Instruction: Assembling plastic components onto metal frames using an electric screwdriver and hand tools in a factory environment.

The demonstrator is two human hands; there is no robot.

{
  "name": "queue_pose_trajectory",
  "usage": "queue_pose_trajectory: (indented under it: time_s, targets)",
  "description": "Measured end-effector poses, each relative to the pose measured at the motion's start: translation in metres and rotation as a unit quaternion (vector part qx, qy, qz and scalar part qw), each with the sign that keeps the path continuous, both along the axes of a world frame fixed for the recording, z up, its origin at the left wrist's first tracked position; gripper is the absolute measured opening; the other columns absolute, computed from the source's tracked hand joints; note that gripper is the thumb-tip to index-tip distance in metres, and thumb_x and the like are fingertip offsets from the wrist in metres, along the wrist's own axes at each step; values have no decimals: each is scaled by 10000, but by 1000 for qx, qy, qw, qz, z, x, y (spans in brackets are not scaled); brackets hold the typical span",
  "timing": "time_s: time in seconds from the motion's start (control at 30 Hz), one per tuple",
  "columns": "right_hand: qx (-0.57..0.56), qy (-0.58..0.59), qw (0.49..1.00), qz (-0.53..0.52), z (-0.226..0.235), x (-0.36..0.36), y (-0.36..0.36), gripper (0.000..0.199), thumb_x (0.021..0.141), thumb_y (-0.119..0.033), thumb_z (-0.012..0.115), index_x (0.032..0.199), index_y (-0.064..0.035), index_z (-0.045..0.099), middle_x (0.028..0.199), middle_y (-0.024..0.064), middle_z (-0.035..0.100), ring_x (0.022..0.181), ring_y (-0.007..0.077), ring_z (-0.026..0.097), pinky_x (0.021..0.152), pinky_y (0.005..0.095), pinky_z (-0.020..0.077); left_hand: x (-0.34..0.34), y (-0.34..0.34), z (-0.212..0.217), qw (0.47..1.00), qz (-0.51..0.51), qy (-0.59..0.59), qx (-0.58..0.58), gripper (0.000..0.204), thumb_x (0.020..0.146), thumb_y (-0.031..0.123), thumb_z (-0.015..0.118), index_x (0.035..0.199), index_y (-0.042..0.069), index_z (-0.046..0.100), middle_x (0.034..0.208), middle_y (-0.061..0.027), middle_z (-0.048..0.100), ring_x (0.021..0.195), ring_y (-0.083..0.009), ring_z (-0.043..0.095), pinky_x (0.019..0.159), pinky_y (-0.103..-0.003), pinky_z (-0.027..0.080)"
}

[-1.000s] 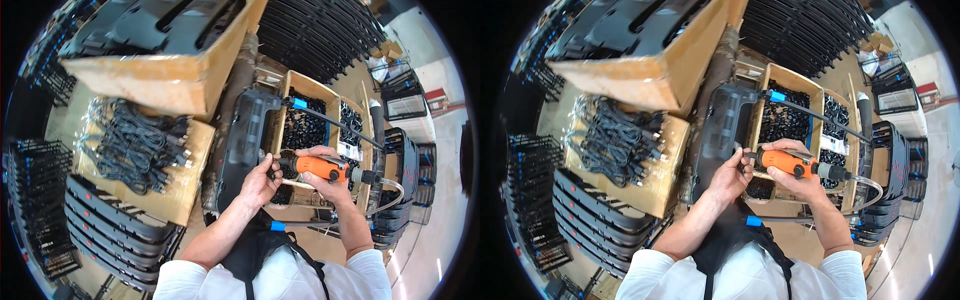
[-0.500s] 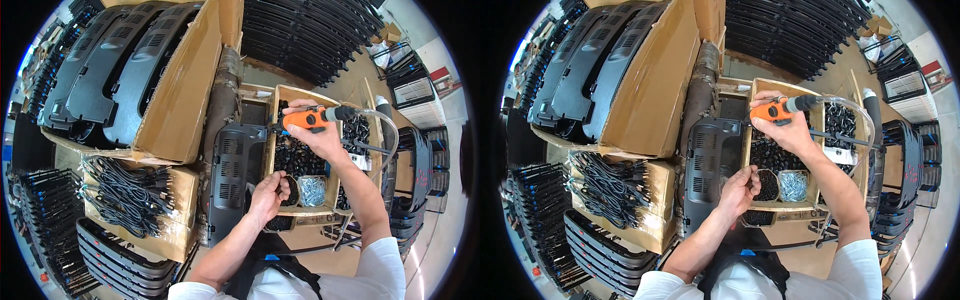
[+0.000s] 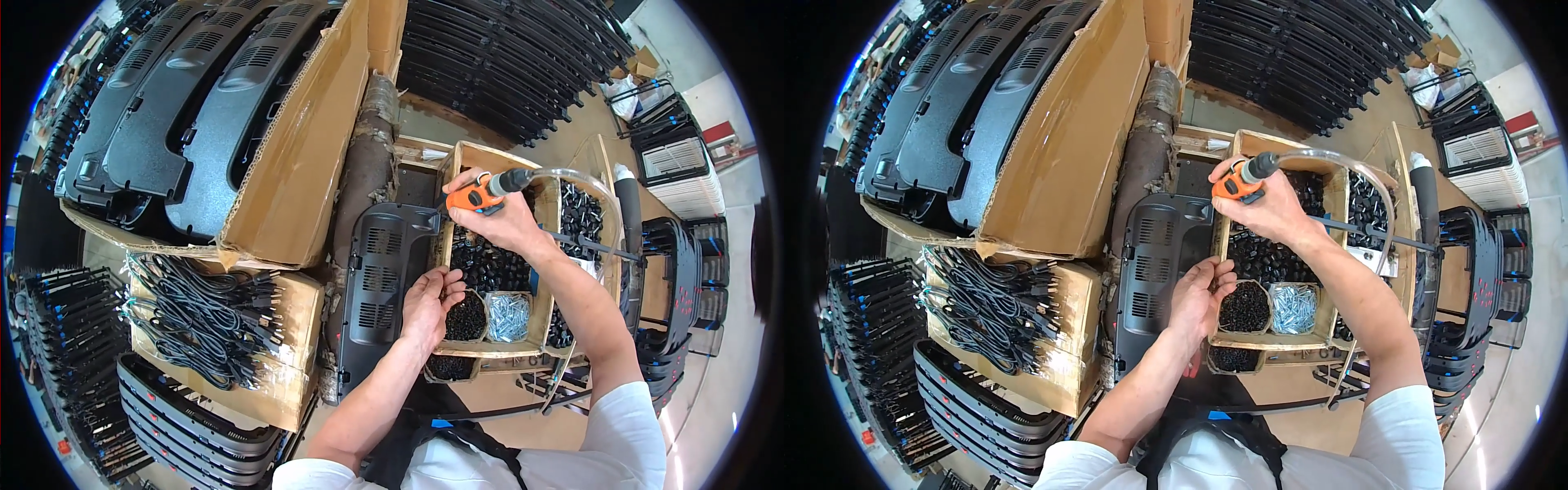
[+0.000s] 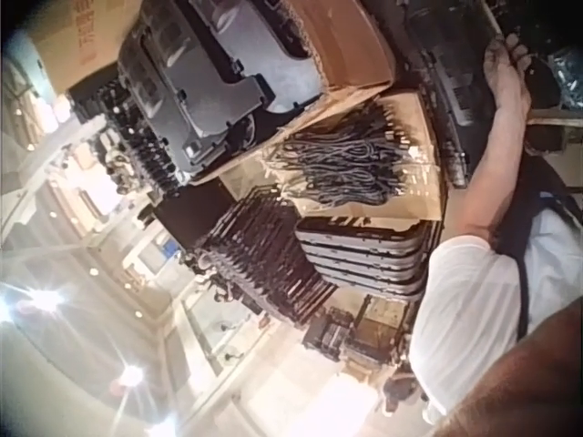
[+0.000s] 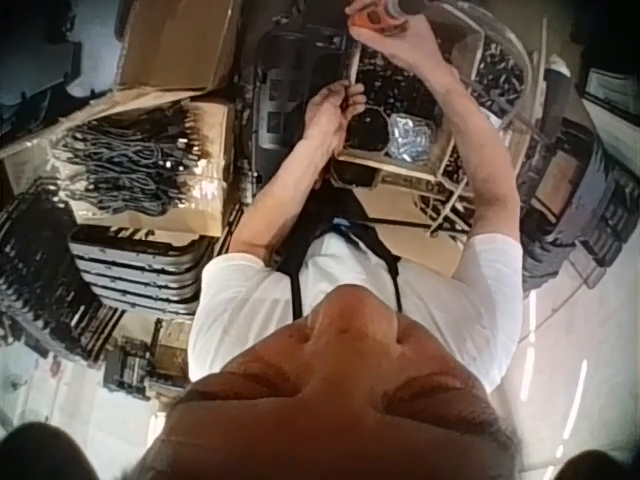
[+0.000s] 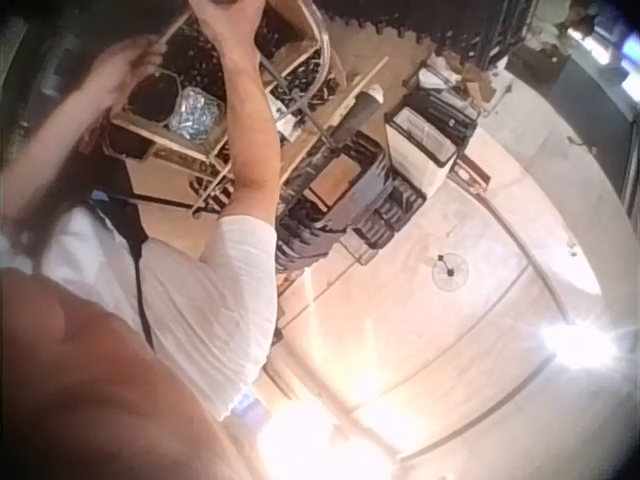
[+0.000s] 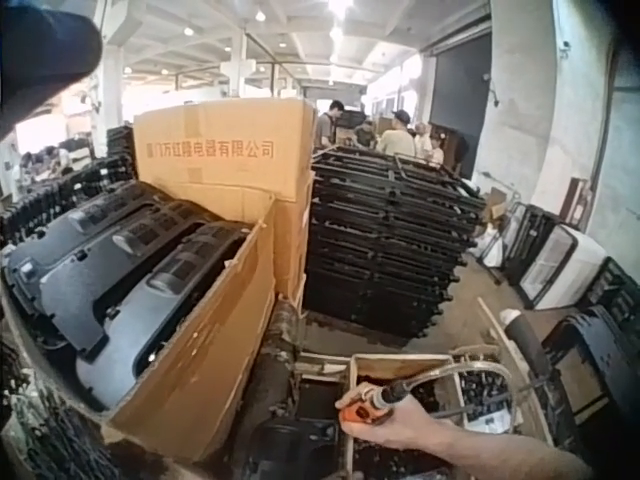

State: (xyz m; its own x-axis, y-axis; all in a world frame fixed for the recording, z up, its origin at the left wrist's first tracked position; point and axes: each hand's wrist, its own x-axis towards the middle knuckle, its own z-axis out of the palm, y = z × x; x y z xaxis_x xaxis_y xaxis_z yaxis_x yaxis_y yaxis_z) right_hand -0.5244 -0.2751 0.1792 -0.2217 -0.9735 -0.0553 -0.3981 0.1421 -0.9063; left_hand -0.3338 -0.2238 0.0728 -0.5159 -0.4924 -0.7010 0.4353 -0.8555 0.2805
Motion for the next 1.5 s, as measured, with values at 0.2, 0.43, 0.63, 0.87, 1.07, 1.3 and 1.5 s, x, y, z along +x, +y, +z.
queue_pose_trajectory:
  time_s: [0.2,0.43,0.63,0.87,1.07,1.3,1.5]
  targets:
    - [-13,31,999,20,-4,-2,-2,367,827,-184,834,1156,-80,712,1014,31,710,937,146,667,900,333,561,0,-17,-12,999,-7,45,8,273,1096,327,626,1161,65,667,938,-41,717,769,-166,653,697,-289,563]
    - [-22,1,1000,4,5,8,3,436,856,-111,821,1264,-56,677,1171,66,742,1075,145,688,989,334,560,-28,-39,-12,996,48,60,55,283,1107,354,607,1130,85,693,861,-2,678,725,-153,615,667,-294,521]
    - [-54,-98,993,29,41,14,12,496,882,-78,843,1327,-17,634,1236,97,747,1126,155,693,1032,349,557,-39,-73,-2,977,131,120,116,241,1118,317,588,1085,95,675,842,24,650,701,-111,596,604,-234,498]
    - [-45,-103,993,24,44,14,12,492,894,-93,835,1333,-21,625,1244,93,750,1148,159,689,1054,349,547,-38,-84,4,959,151,204,129,220,1111,333,594,1068,127,656,844,33,636,718,-112,578,616,-251,502]
    - [-77,-98,992,25,25,28,-9,510,876,-104,851,1325,-13,624,1247,98,747,1163,166,685,1068,364,541,-32,-87,8,971,157,161,79,264,1134,324,552,1127,74,634,883,-30,659,752,-150,614,663,-270,529]
    - [-79,-90,993,21,4,31,-37,482,852,-107,853,1285,-35,654,1202,83,746,1151,158,679,1025,343,551,-6,-42,17,989,60,131,-15,266,1158,246,482,1236,26,609,992,-79,705,850,-187,673,734,-306,584]
    - [-46,-69,995,52,-4,38,-51,474,851,-115,849,1279,-50,656,1180,83,744,1093,147,689,996,332,559,8,-16,2,994,49,102,-12,260,1140,247,545,1264,24,593,1013,-74,691,764,-160,648,676,-294,572]
